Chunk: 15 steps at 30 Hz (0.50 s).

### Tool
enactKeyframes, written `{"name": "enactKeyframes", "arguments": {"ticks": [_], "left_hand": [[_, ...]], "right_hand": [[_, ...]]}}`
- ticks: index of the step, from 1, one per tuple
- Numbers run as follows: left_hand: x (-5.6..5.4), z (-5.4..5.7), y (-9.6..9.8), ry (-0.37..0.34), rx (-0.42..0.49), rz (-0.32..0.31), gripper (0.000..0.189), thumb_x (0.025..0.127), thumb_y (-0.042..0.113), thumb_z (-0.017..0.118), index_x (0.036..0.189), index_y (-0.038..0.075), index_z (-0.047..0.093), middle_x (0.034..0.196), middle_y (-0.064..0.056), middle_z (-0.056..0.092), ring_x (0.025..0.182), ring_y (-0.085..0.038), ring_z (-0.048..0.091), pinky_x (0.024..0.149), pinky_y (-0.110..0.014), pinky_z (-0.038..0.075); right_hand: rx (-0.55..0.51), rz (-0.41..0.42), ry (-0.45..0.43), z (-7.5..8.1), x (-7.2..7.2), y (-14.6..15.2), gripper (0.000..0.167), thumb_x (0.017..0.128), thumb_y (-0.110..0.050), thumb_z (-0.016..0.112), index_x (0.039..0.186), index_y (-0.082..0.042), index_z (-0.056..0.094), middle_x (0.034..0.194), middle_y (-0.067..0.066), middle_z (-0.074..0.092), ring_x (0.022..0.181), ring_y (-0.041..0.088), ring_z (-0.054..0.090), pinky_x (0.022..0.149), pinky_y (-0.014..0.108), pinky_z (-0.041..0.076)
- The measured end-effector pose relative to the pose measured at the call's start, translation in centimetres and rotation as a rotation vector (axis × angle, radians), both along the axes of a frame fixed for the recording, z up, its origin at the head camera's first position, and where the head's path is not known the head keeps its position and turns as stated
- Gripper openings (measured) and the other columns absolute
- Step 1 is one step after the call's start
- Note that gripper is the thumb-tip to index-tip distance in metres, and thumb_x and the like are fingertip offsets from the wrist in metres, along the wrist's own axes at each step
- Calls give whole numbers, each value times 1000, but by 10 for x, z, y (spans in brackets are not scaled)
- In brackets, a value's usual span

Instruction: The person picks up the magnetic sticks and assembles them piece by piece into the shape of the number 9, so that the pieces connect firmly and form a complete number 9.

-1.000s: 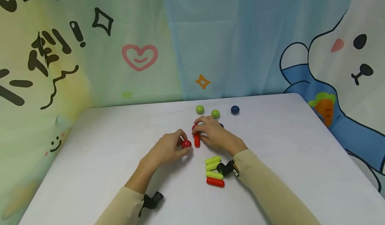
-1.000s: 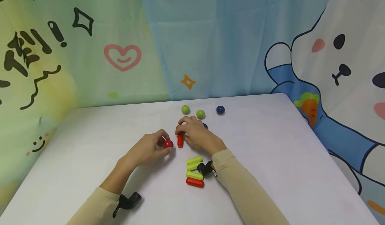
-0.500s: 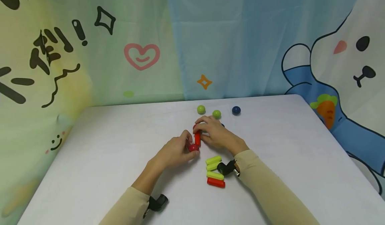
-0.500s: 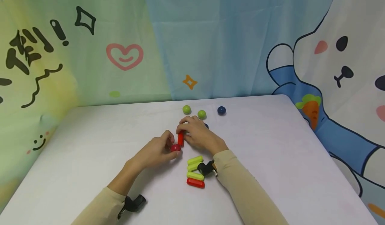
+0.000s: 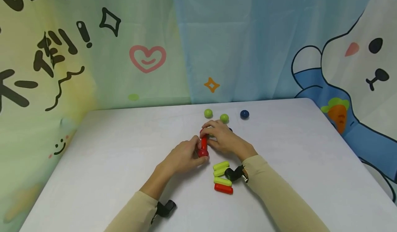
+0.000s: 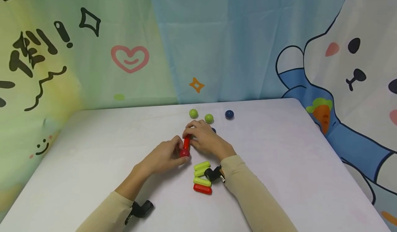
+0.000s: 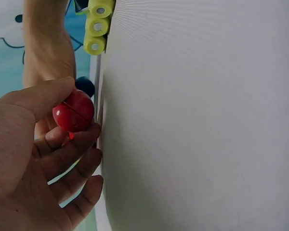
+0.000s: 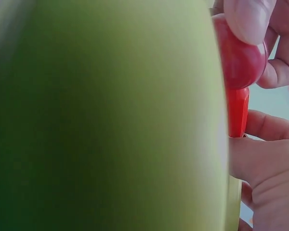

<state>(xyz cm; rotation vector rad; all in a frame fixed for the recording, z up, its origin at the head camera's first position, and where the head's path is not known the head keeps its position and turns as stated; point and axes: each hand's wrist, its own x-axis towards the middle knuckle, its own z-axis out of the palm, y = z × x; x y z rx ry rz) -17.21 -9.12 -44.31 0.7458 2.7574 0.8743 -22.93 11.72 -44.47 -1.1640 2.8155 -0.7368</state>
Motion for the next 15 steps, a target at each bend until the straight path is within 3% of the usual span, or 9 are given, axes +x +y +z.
{"name": "enactKeyframes", "arguments": {"ticks": [9, 15], "left_hand": [[-1, -1, 4, 4, -39, -8, 38, 87, 39, 80, 102, 18, 52, 82, -1, 60, 72, -12, 54, 64, -27, 46], [-3, -3, 3, -23, -16, -18, 38, 87, 38, 80, 105, 18, 54, 83, 1, 61, 73, -12, 55, 65, -27, 48]], "right_hand": [[-46, 25, -26, 2, 4, 7, 30, 94, -5, 71, 122, -14, 71, 146, 12, 58, 143, 39, 40, 119, 57, 30], [-36, -48, 32, 9, 13, 11, 33, 91, -11, 75, 123, -19, 72, 124, 2, 64, 122, 29, 49, 103, 54, 39]]}}
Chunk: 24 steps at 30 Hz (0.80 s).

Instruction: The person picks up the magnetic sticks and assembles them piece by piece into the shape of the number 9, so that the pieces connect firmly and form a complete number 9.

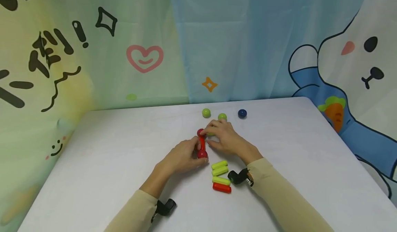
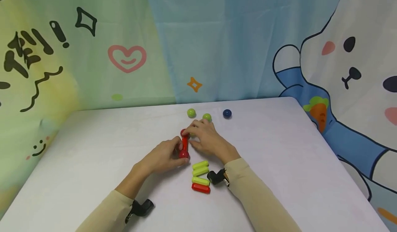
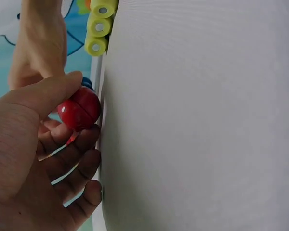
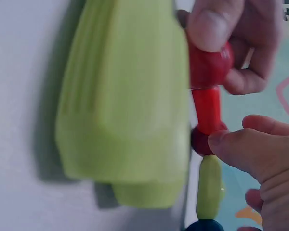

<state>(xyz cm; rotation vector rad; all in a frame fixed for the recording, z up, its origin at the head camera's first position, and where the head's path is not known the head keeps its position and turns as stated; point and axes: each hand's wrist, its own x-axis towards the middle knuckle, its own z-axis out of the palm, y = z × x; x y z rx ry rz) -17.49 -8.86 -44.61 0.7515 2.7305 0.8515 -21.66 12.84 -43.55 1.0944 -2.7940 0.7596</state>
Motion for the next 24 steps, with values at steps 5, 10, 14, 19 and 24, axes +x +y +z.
{"name": "enactKeyframes", "arguments": {"ticks": [5, 10, 14, 19, 24], "left_hand": [[-2, -1, -4, -52, 31, -10, 38, 87, 37, 81, 108, 18, 54, 85, 0, 62, 74, -12, 55, 66, -27, 48], [-3, 0, -6, -86, 58, -25, 37, 87, 34, 81, 108, 19, 54, 86, -2, 61, 78, -13, 54, 68, -28, 47], [-3, -3, -8, -116, 79, -9, 36, 87, 34, 81, 107, 20, 54, 87, -2, 60, 81, -14, 54, 70, -28, 46], [-4, -9, -8, -115, 90, 13, 36, 87, 37, 81, 106, 22, 55, 88, 1, 59, 85, -14, 55, 73, -28, 48], [-6, -14, -9, -100, 98, 29, 37, 86, 38, 81, 107, 22, 55, 88, 3, 59, 85, -14, 55, 73, -27, 49]], "right_hand": [[3, -35, -18, 7, 10, 7, 32, 91, -14, 77, 122, -18, 73, 120, 2, 65, 119, 28, 50, 103, 53, 40], [-16, -36, -137, 12, 21, 17, 31, 94, -16, 73, 125, -13, 71, 121, 3, 67, 115, 25, 56, 101, 47, 48], [-21, -20, -224, 9, 26, 24, 30, 97, -19, 71, 126, -13, 68, 117, 2, 69, 104, 19, 62, 90, 40, 54], [4, 13, -283, 6, 31, 30, 25, 98, -22, 71, 121, -14, 69, 108, -3, 69, 94, 12, 61, 84, 33, 55], [20, 29, -338, 4, 35, 31, 25, 97, -25, 73, 120, -16, 70, 109, -7, 68, 93, 11, 60, 84, 30, 54]]}}
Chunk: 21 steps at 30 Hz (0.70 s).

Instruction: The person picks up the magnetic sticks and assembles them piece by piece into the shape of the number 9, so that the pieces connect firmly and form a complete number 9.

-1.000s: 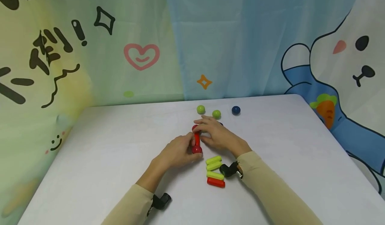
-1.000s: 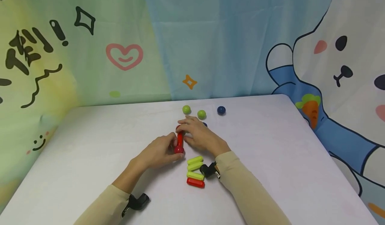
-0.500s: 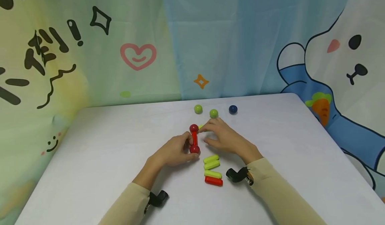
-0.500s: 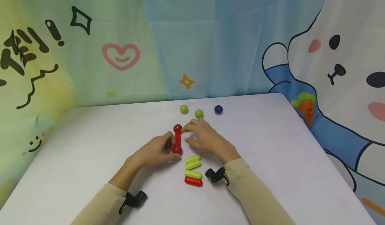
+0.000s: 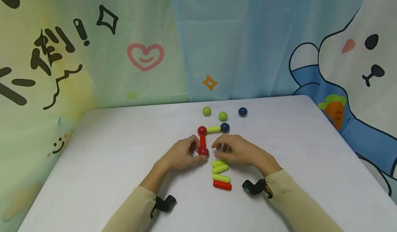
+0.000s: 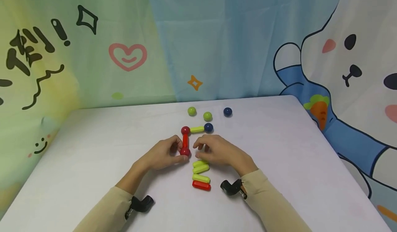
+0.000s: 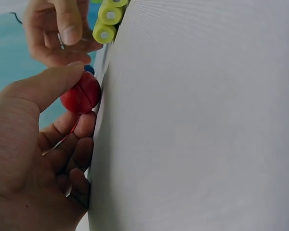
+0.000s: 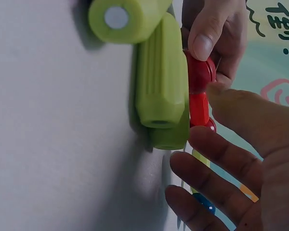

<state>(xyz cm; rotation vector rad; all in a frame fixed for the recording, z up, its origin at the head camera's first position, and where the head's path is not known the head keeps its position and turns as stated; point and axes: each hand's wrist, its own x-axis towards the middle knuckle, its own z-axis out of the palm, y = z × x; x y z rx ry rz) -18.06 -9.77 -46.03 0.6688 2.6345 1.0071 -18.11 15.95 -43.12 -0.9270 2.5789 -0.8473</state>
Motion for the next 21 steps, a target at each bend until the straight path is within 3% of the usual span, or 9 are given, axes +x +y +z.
{"name": "enactKeyframes", "arguments": {"ticks": [10, 21], "left_hand": [[0, 0, 0, -6, 42, 4, 40, 86, 37, 82, 110, 21, 54, 91, 3, 60, 84, -14, 55, 73, -28, 49], [-1, -2, -4, 39, 65, -75, 38, 91, 33, 77, 120, 27, 54, 96, 6, 63, 89, -13, 57, 79, -29, 50]], "right_hand": [[-40, 28, -37, -2, 8, 6, 25, 92, -24, 79, 114, -17, 72, 109, -5, 69, 96, 15, 62, 86, 33, 55], [-58, 55, -6, -4, 10, 7, 16, 93, -18, 77, 109, -18, 74, 107, -6, 71, 95, 12, 64, 86, 32, 56]]}}
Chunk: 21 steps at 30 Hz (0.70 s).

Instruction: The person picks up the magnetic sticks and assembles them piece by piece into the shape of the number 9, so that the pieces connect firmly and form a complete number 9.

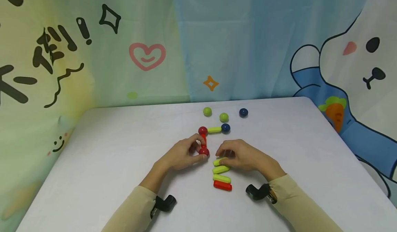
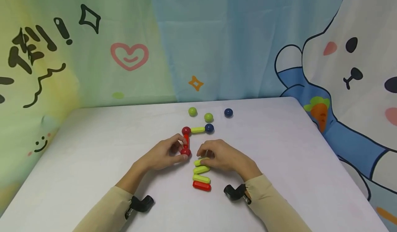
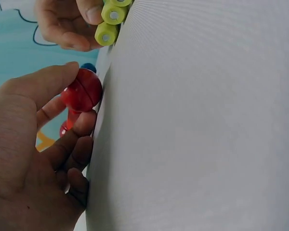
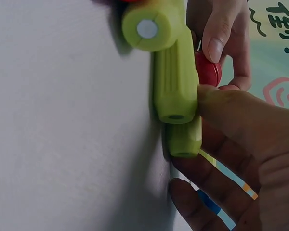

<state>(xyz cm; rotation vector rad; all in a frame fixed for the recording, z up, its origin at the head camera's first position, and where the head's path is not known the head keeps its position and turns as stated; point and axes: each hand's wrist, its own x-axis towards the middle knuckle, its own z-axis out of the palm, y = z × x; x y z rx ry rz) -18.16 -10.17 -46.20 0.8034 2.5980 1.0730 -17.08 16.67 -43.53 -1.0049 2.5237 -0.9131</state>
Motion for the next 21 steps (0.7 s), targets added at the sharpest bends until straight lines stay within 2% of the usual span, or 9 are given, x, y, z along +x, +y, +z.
{"name": "enactKeyframes", "arguments": {"ticks": [7, 10, 16, 21], "left_hand": [[-1, 0, 0, 5, -7, -32, 34, 94, 32, 74, 125, 27, 62, 102, 9, 65, 96, -11, 58, 88, -31, 50], [-1, 0, 0, 4, -7, -30, 33, 94, 32, 74, 125, 28, 63, 102, 9, 65, 96, -11, 58, 88, -31, 50], [0, 1, 0, 1, -8, -18, 34, 94, 34, 74, 125, 28, 63, 101, 9, 65, 96, -12, 57, 88, -32, 49], [0, 0, 0, 2, -8, -17, 34, 94, 34, 74, 125, 28, 63, 101, 10, 65, 95, -12, 57, 87, -32, 49]], "right_hand": [[-10, 1, 37, -4, 0, 5, 16, 97, -13, 70, 109, -20, 77, 103, -10, 69, 83, 6, 58, 77, 28, 53], [-28, 5, 62, -6, 1, 7, 16, 96, -14, 71, 111, -19, 77, 102, -10, 69, 82, 5, 56, 74, 27, 53], [-27, 1, 72, -10, 1, 10, 21, 94, -15, 75, 115, -17, 75, 105, -8, 69, 82, 4, 56, 75, 27, 53], [-13, -40, 61, -11, 2, 11, 24, 96, -16, 73, 119, -19, 73, 108, -10, 68, 83, 6, 56, 76, 26, 53]]}}
